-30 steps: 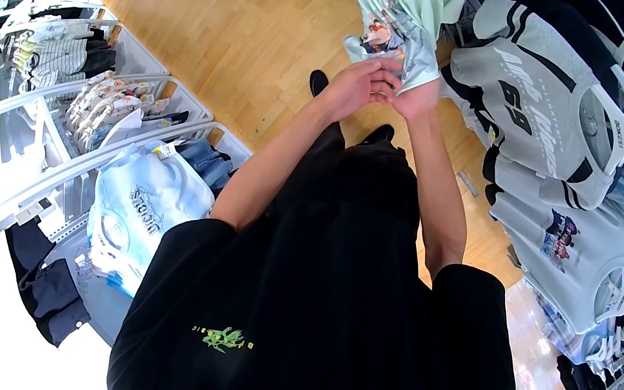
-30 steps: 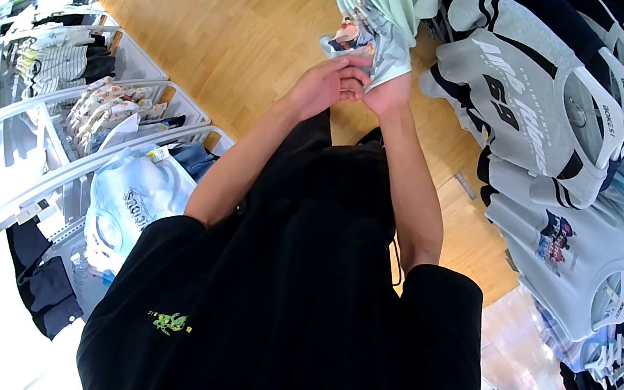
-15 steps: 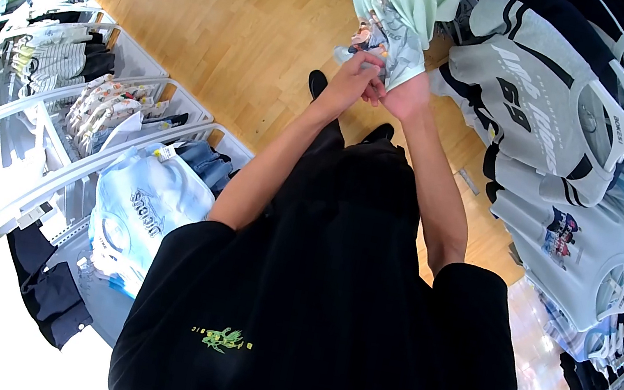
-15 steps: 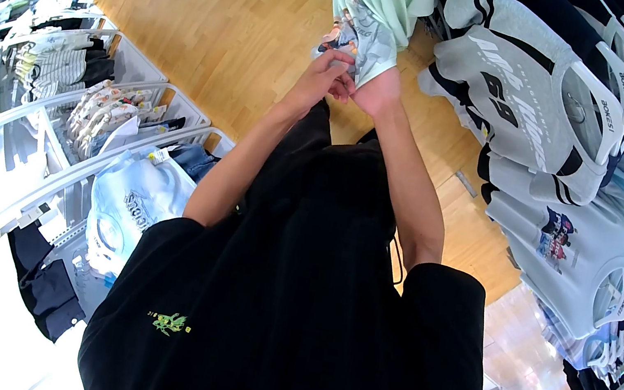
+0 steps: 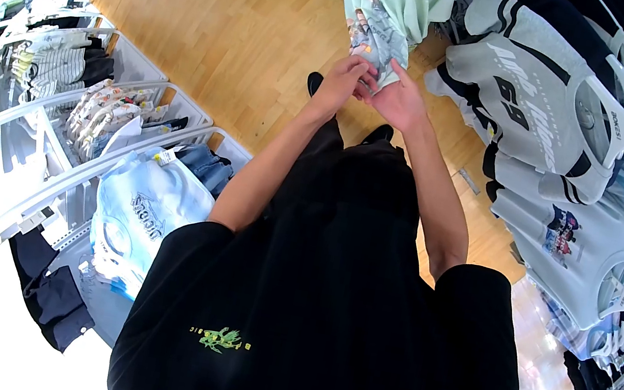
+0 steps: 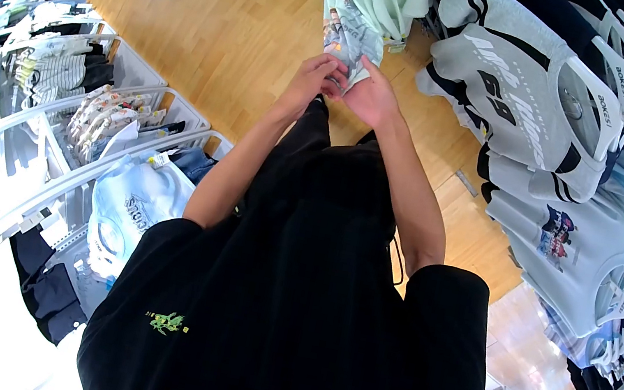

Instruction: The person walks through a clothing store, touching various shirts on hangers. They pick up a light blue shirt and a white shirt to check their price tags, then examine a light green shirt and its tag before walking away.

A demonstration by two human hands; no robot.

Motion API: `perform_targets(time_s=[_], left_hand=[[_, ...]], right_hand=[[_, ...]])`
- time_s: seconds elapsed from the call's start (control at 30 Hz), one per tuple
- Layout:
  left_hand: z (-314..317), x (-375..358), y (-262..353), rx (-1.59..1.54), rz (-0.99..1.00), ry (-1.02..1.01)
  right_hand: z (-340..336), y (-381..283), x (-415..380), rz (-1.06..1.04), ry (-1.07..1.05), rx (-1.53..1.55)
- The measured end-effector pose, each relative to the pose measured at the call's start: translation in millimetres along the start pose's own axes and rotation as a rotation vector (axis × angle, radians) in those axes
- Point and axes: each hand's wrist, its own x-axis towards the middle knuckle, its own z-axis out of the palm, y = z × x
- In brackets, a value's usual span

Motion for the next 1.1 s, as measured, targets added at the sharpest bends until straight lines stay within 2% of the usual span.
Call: perform_targets(time_s=[0.17,0.23,0.27,0.33,0.37,0.43,0.47,0.53,0.67,0.73,0.87,0.93,1.1], left_hand=[[-14.6,1.3,-4.9,0.014,0.099,0.13],[-18.8,1.6,-5.9,0.058,0.133,0.286],[-19.8,3.2,-7.4,0.059,0.134,0.287],[-21.4,6.7,-10.8,0.193,0.149,0.38],[-20.1,6.3,-9.3,0.193,0.149,0.38],[-15.8,6.0,-7.3,0.218,-0.026,0.246],[-11.6,5.7,-9.0,0.218,-0.027,0.244],[-2.3,5.8,-12.6,0.092,-0.03,0.078],[-2.9,10.9,-23.5,0.228,-0.051,0.101],[-3.5,15.9,-33.5,0.218,0.062,0.131],[2.7,4.7,-18.9,0.286,0.046,0.14],[-0.5,7.5,-30.9,0.18,0.197,0.072],[-7.7,6.1,-32.5,0.284,0.175,0.066]], right_hand=[[14.8,-5.7,-4.7,-0.026,0.054,-0.033],[20.3,-8.4,-8.8,-0.013,0.074,0.021],[20.5,-10.1,-10.2,-0.012,0.073,0.021],[20.3,-13.1,-13.1,-0.05,0.077,-0.015],[20.9,-13.8,-13.9,-0.05,0.077,-0.015],[22.4,-16.3,-14.9,-0.046,0.075,-0.002],[23.6,-17.2,-15.1,-0.047,0.076,-0.002],[25.8,-18.0,-15.3,-0.012,0.037,-0.007],[20.4,-19.9,-10.4,-0.03,0.036,0.053],[22.3,-19.9,-9.8,-0.036,0.076,0.021],[23.3,-23.8,-10.9,-0.036,0.101,-0.012],[21.4,-26.2,-12.4,-0.031,0.089,-0.019],[19.0,-27.4,-12.4,-0.016,0.078,-0.014]])
